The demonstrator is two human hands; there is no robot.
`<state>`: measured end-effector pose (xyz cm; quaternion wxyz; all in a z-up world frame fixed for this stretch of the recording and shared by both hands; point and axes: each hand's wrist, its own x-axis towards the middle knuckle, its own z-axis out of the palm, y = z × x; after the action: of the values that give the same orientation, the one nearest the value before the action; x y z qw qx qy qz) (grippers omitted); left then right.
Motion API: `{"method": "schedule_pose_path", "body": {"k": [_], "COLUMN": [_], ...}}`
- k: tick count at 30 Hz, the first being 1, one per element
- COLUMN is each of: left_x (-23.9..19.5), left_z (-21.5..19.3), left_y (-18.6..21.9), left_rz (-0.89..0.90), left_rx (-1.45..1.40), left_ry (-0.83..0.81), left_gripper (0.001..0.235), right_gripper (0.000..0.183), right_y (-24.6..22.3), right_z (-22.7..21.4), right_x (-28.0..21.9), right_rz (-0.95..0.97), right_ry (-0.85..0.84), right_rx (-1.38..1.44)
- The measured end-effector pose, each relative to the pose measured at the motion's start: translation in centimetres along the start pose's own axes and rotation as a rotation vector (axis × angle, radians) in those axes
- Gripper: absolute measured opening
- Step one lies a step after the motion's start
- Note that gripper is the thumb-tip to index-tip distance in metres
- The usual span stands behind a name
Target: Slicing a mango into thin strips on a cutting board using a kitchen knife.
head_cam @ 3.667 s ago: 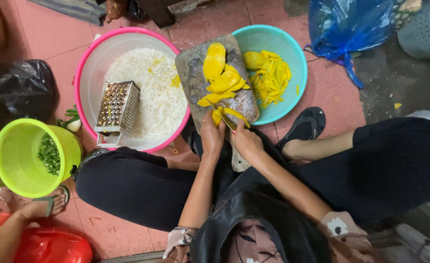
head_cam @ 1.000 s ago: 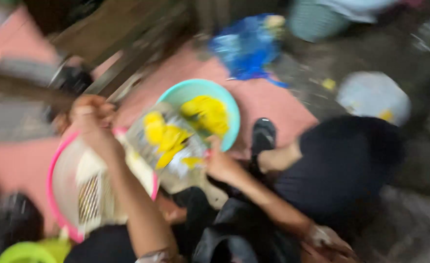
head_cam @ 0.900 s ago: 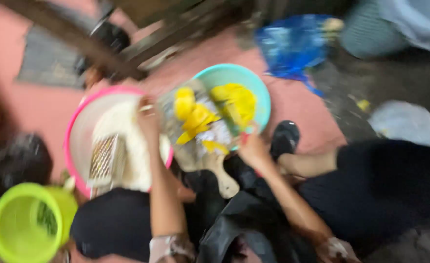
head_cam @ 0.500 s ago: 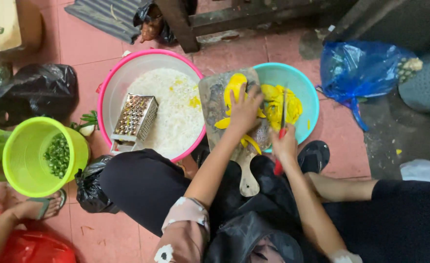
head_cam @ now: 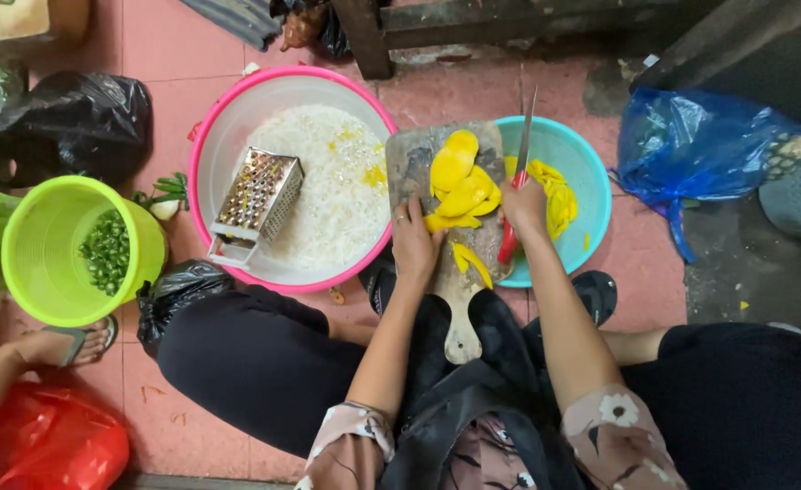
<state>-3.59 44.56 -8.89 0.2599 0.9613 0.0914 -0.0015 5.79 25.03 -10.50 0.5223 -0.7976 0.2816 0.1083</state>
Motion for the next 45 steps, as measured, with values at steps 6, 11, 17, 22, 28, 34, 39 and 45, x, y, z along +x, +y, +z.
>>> {"method": "schedule_pose_path", "body": {"k": [6,11,17,22,28,34,39,45], "left_x": [2.0,1.8,-3.4,-1.2,-1.1,-1.1,-0.9,-1.3], "left_z": [-0.1,-1.2,2.9,9.0,7.9,7.4,5.7,5.2], "left_y": [-0.2,0.0,0.6,0.2,2.5,2.3,2.5,2.1], "left_rz": [0.019,0.025,0.59,0.709,0.766,0.773,0.671,0.383], "left_rx": [-0.11,-0.015,-0.017,0.113,0.165,0.193,0.196,0.145], "left_ry": [0.065,0.168,0.049,0.021,0.032,-0.152,-0.257,-0.38], "left_gripper": [0.078,0.057,0.028,0.014,0.016,0.024,0.018,0.02], "right_gripper": [0.017,0.023,0.057,0.051,0.051,0.051,0.051,0.052], "right_y": [-3.9,-8.0,-6.6,-0.1,3.7,3.2,3.3,5.2], "right_z": [2.3,0.2,-6.1,-8.7,-12.0,-12.9,-12.2,-11.4], "right_x": [1.6,0.4,-5.1,-9.4,-9.9,-2.7,3.9,6.4], "right_rz": [-0.146,-0.285,-0.21,-0.094,-0.095,-0.459,-0.738,-0.849], "right_ry": [-0.07,-0.098,-0.093,-0.142,-0.017,0.292,0.452,0.576], "right_rx": [-0.018,-0.277,-0.26,-0.114,-0.586,-0.67,-0.886,-0.962]}}
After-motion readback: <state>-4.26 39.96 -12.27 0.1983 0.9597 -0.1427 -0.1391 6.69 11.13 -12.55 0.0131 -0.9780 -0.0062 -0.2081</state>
